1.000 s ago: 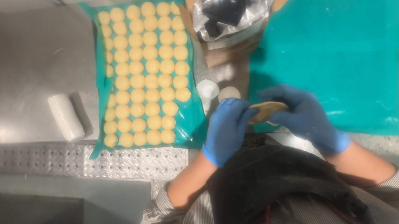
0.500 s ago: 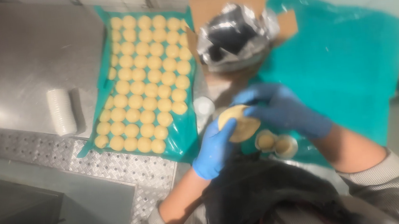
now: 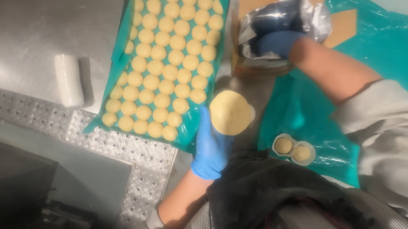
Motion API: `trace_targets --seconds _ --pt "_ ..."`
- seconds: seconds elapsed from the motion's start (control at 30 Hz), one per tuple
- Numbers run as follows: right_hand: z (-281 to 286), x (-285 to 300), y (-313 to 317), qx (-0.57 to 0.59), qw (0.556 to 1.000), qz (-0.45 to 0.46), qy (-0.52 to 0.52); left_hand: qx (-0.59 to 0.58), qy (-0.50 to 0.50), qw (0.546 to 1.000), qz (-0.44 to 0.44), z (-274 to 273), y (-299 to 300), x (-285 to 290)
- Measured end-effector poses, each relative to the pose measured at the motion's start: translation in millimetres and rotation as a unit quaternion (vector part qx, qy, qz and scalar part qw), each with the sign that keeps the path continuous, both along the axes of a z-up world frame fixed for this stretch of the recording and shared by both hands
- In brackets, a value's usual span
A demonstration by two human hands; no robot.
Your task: Stuffing small portions of dough with a dark filling and rolling them into balls.
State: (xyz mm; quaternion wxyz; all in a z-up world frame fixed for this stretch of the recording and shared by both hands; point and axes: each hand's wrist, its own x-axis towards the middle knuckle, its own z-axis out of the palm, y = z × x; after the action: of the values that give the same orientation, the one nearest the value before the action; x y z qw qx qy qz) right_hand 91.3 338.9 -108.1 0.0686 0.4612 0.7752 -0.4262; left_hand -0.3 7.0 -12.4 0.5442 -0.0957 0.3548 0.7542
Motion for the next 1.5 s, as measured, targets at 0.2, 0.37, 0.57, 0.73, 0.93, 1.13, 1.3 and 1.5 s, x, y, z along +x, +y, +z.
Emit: trace_targets --seconds 0.2,0.37,0.57,0.73,0.93,1.13,1.3,1.5 --pt "-31 2 24 0.156 0.968 0.159 -0.115 0.099 -0.125 0.986 -0.045 -11 -1 -4" --pt "-6 -3 15 0.125 0.958 0.178 -0.187 0.155 -0.096 0.981 -0.068 -7 -5 -6" --pt "-6 2 22 0.093 0.975 0.153 -0.135 0.144 -0.091 0.982 -0.077 -5 2 -12" --pt "56 -11 -11 0.121 0.955 0.194 -0.191 0.168 -0.052 0.981 -0.075 -4 19 -12" --pt "158 1 -41 0.227 0.946 0.229 -0.027 0.037 0.677 0.734 -0.044 14 63 -7" --pt "207 2 -41 0.197 0.96 0.193 0.039 0.022 0.496 0.866 -0.053 -22 129 14" --pt "210 -9 -53 0.151 0.973 0.172 -0.005 0.135 0.298 0.945 -0.021 -67 183 22" --pt "167 -4 -47 0.293 0.898 0.327 0.039 0.22 0.067 0.973 0.008 -70 192 24"
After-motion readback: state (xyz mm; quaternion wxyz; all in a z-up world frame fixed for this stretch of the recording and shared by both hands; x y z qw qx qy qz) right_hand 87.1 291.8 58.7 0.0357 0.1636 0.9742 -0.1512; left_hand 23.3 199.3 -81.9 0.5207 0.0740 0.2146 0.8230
